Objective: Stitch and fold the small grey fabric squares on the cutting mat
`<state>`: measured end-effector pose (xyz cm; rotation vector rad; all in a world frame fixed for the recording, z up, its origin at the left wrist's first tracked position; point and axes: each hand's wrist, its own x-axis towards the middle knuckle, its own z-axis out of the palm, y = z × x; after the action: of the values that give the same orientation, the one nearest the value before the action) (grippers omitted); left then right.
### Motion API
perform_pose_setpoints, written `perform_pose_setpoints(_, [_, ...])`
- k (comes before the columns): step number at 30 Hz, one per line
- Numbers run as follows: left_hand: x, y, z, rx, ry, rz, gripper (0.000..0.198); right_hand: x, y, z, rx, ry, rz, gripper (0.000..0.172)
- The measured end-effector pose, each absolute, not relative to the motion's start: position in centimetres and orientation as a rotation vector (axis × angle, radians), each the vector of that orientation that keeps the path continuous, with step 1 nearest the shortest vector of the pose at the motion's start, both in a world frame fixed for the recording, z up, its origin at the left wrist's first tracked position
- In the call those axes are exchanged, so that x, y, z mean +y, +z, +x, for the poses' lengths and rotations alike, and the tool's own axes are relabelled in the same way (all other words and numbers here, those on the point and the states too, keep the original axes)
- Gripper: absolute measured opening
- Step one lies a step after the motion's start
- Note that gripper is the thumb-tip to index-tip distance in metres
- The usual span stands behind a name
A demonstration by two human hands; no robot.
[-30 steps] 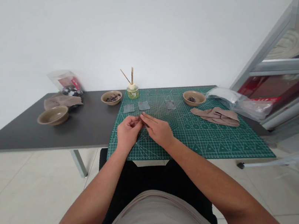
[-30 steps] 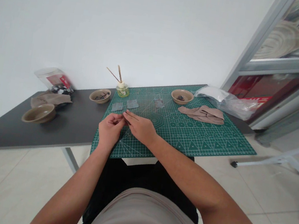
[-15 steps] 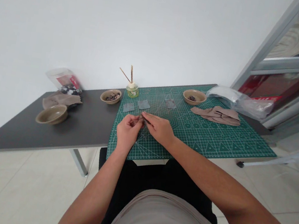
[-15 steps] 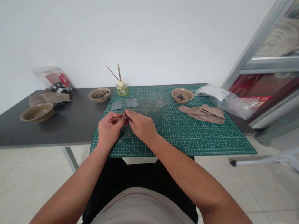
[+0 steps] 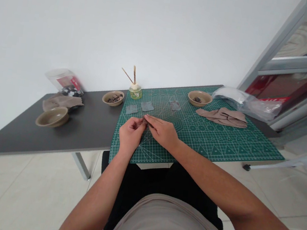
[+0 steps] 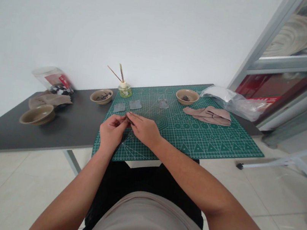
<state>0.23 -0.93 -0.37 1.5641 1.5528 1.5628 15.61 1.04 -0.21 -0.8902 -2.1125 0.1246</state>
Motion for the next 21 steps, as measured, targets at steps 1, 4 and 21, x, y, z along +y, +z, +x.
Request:
perform_pose_setpoints(1, [-0.9,-0.48,0.26,1.526,1.573,1.545,0.017,1.1,-0.25,15.63,-2.099,0.138,-0.889,0.041])
perform_pose_setpoints(4, [-0.91,-0.6,0.42,1.427,1.603,1.478,0.019,1.29,-0.34,15.69,-2.062,0.185,-0.905,0.042])
perform_pose_setpoints(21, [-1.26,-0.32,0.2,1.46,1.571,1.605,0.017,1.16,-0.28,15.67,-2.084,0.2,-0.895,0.045])
